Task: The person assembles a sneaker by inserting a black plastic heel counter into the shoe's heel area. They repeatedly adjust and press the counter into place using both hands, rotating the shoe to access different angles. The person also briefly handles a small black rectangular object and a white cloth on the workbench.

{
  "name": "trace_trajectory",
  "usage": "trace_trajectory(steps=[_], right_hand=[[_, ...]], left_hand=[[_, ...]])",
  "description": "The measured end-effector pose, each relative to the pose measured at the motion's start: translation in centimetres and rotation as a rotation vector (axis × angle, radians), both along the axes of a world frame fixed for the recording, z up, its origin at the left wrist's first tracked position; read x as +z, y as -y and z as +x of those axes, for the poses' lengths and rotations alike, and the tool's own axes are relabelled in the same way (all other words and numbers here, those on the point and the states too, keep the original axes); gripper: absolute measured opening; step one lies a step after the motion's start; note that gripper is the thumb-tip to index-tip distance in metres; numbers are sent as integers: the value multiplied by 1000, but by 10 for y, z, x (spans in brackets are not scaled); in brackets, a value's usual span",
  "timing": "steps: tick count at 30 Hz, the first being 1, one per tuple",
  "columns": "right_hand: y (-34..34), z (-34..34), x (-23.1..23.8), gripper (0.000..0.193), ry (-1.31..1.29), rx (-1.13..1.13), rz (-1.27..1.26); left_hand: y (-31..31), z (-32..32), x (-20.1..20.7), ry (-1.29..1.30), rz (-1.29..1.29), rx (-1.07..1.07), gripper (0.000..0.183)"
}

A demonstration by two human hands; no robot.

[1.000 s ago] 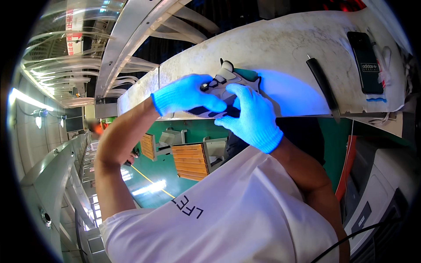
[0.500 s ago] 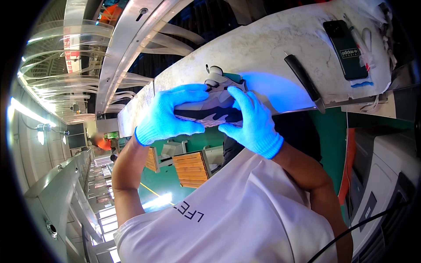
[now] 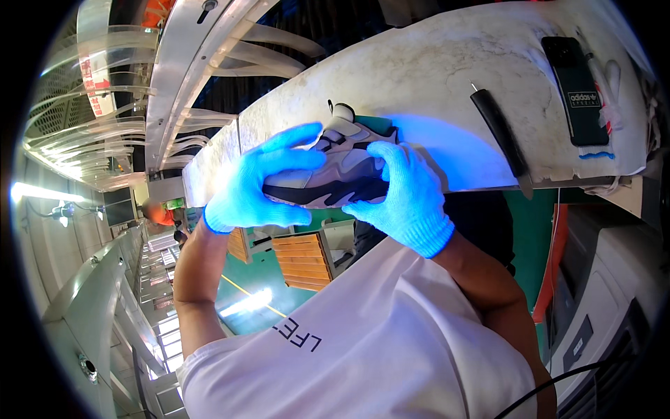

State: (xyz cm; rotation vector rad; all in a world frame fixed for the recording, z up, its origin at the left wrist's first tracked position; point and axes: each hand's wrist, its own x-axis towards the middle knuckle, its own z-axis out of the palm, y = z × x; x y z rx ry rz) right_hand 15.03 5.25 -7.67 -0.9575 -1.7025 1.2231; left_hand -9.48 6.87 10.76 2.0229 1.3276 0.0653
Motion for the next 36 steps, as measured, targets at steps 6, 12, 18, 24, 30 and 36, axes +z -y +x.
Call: trace_trajectory(steps=[6, 12, 18, 24, 30, 36], right_hand=[[1, -7, 8, 90, 133, 25, 76], [-4, -12, 10, 89, 146, -12, 134], [-4, -14, 9, 86, 139, -22, 126], [-7, -21, 8, 88, 157, -24, 86], [-6, -31, 27, 93, 235, 7, 87], [23, 0, 41, 101, 168, -35, 121]], left_hand=[[-21, 6, -7, -47, -621, 372, 115], [-34, 32, -17, -325, -573, 423, 94], [-39, 43, -27, -546, -519, 398, 98], [-38, 59, -28, -624, -473, 377, 105], [-25, 43, -38, -548, -309, 353, 73], [-8, 10, -9, -161, -445, 307, 85]])
